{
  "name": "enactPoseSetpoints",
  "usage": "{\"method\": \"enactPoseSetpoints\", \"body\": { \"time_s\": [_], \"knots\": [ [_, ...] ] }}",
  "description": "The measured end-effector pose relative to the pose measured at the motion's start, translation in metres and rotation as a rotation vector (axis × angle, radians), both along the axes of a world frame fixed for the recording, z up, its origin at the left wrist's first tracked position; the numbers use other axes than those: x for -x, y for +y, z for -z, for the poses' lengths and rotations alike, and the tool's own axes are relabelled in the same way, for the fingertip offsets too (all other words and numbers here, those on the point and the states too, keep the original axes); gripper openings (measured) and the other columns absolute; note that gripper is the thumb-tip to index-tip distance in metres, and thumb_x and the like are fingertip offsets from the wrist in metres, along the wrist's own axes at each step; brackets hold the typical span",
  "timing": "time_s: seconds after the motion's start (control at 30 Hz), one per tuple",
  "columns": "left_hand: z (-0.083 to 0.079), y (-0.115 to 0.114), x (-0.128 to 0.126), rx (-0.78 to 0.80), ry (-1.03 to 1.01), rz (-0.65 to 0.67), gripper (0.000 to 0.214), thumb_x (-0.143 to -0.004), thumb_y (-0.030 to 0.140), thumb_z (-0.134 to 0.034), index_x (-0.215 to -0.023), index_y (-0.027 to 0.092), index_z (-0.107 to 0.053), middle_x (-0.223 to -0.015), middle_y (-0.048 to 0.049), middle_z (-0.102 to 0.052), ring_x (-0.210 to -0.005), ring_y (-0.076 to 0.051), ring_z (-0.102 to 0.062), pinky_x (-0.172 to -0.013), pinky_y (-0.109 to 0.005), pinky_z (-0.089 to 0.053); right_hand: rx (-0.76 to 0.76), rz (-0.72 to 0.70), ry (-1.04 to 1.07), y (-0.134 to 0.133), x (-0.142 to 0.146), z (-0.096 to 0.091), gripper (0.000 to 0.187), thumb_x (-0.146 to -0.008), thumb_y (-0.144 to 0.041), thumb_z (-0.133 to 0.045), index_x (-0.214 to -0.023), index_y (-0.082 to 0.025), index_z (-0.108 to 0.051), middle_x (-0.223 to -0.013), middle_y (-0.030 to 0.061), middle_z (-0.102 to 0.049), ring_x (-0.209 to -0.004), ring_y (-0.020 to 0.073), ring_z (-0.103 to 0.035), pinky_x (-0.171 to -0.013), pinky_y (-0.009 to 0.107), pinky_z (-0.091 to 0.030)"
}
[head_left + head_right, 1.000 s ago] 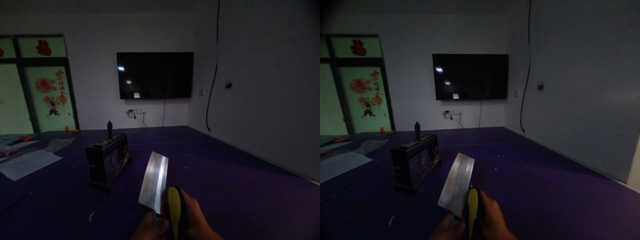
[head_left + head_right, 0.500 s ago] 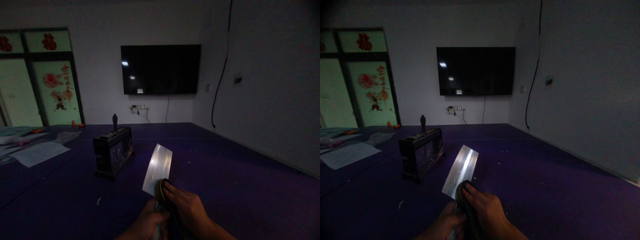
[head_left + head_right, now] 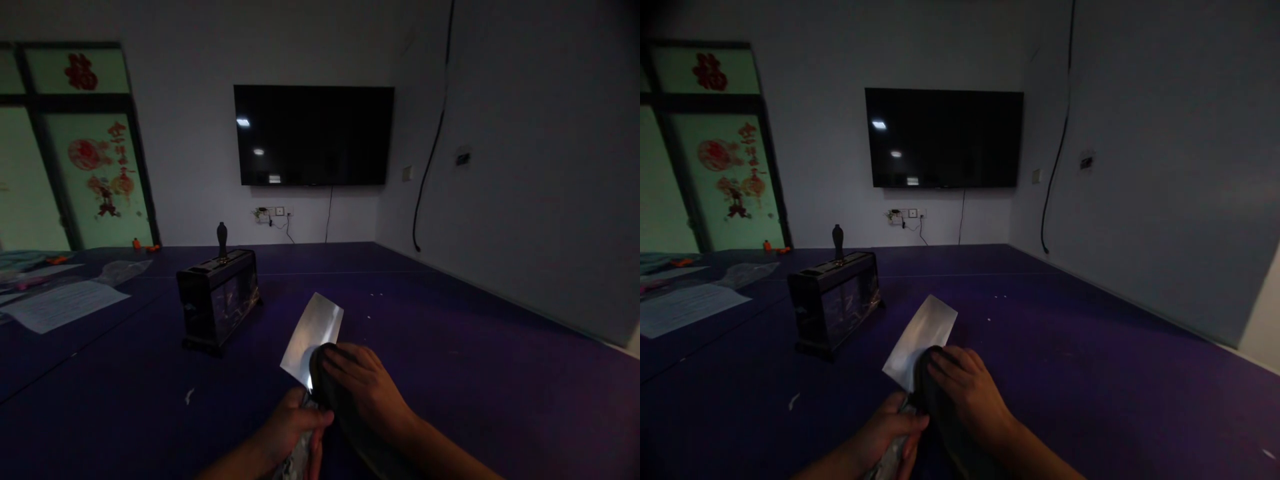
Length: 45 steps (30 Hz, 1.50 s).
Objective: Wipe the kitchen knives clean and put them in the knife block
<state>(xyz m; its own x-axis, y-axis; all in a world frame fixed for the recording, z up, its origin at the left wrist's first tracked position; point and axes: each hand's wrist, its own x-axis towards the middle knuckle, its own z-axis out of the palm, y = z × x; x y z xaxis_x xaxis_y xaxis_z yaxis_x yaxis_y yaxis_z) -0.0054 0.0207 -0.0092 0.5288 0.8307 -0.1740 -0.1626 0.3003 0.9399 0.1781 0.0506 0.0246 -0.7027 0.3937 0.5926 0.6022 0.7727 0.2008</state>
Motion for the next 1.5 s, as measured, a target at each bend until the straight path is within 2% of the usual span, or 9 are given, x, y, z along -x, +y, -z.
{"method": "enactPoseSetpoints", "body": {
  "time_s": [0.13, 0.27, 0.5, 0.63, 0.77, 1.0, 1.17, 1.33, 1.5],
  "knots": [
    [0.0, 0.001, 0.001, 0.012, 0.013, -0.016, 0.031, -0.06, 0.041, -0.063, -0.068, 0.016, -0.047, -0.033, 0.0056, -0.045, -0.024, -0.009, -0.04, -0.032, -0.018, -0.028, 0.023, -0.006, -0.016, -0.003, 0.003, 0.001, 0.041, -0.085, -0.012, -0.038, -0.126, -0.018, -0.043, -0.126, 0.0053, -0.047, -0.117, 0.0233, -0.036, -0.088, 0.041, -0.042],
    [0.001, 0.001, -0.001, 0.041, 0.017, -0.044, 0.034, -0.058, 0.039, -0.064, -0.077, 0.017, -0.045, -0.035, 0.0066, -0.047, -0.024, -0.01, -0.04, -0.031, -0.018, -0.026, 0.045, -0.008, 0.023, -0.005, 0.006, 0.004, 0.041, -0.083, -0.011, -0.039, -0.123, -0.016, -0.046, -0.125, 0.0068, -0.048, -0.114, 0.0228, -0.04, -0.088, 0.039, -0.043],
    [0.001, 0.002, -0.006, 0.037, -0.006, -0.12, 0.038, -0.051, 0.036, -0.064, -0.075, 0.016, -0.044, -0.036, 0.0057, -0.048, -0.023, -0.012, -0.041, -0.028, -0.018, -0.026, 0.168, -0.037, 0.088, -0.012, 0.008, 0.003, 0.046, -0.078, -0.008, -0.035, -0.123, -0.014, -0.044, -0.129, 0.0086, -0.044, -0.107, 0.0209, -0.045, -0.086, 0.037, -0.043],
    [0.0, 0.005, -0.006, 0.027, 0.012, -0.081, 0.035, -0.05, 0.037, -0.064, -0.069, 0.018, -0.042, -0.033, 0.0059, -0.045, -0.024, -0.012, -0.041, -0.029, -0.018, -0.027, 0.249, -0.061, 0.058, -0.018, 0.007, -0.002, 0.064, -0.067, -0.017, -0.048, -0.13, -0.015, -0.035, -0.137, 0.0098, -0.032, -0.115, 0.0248, -0.038, -0.092, 0.042, -0.037],
    [-0.003, 0.005, -0.004, 0.038, 0.013, -0.06, 0.04, -0.052, 0.039, -0.066, -0.074, 0.019, -0.039, -0.035, 0.0072, -0.046, -0.026, -0.012, -0.043, -0.03, -0.018, -0.027, 0.311, 0.014, 0.006, -0.02, 0.012, -0.006, 0.073, -0.06, -0.015, -0.049, -0.132, -0.02, -0.033, -0.14, 0.0072, -0.025, -0.118, 0.0266, -0.035, -0.094, 0.043, -0.034],
    [-0.018, -0.004, 0.0, 0.01, -0.069, 0.023, 0.038, -0.059, 0.035, -0.065, -0.08, 0.018, -0.038, -0.044, 0.0091, -0.045, -0.036, -0.012, -0.052, -0.034, -0.017, -0.033, 0.19, 0.124, 0.012, -0.013, 0.012, 0.002, 0.06, -0.073, -0.002, -0.037, -0.128, -0.026, -0.039, -0.136, 0.0015, -0.034, -0.11, 0.0222, -0.042, -0.085, 0.038, -0.042],
    [-0.012, 0.003, 0.003, -0.018, -0.054, 0.086, 0.035, -0.062, 0.042, -0.061, -0.076, 0.019, -0.038, -0.042, 0.0098, -0.043, -0.026, -0.008, -0.042, -0.028, -0.016, -0.024, 0.137, 0.105, 0.038, -0.01, 0.011, 0.003, 0.055, -0.075, -0.003, -0.038, -0.125, -0.026, -0.044, -0.131, 0.0008, -0.042, -0.099, 0.0211, -0.048, -0.08, 0.037, -0.045],
    [-0.008, 0.006, 0.002, -0.069, -0.038, 0.133, 0.033, -0.063, 0.042, -0.061, -0.07, 0.018, -0.04, -0.035, 0.0094, -0.04, -0.023, -0.009, -0.039, -0.027, -0.016, -0.023, 0.159, 0.083, 0.063, -0.01, 0.011, 0.0, 0.051, -0.077, -0.003, -0.037, -0.121, -0.025, -0.048, -0.128, 0.0009, -0.045, -0.095, 0.0196, -0.049, -0.079, 0.035, -0.046],
    [-0.012, -0.003, 0.002, -0.063, -0.035, 0.047, 0.04, -0.062, 0.041, -0.063, -0.081, 0.017, -0.038, -0.04, 0.0096, -0.044, -0.025, -0.008, -0.042, -0.03, -0.014, -0.022, 0.117, 0.046, 0.089, -0.01, 0.01, 0.003, 0.047, -0.079, -0.003, -0.034, -0.12, -0.021, -0.048, -0.129, 0.003, -0.044, -0.092, 0.0204, -0.049, -0.076, 0.036, -0.046]
  ]
}}
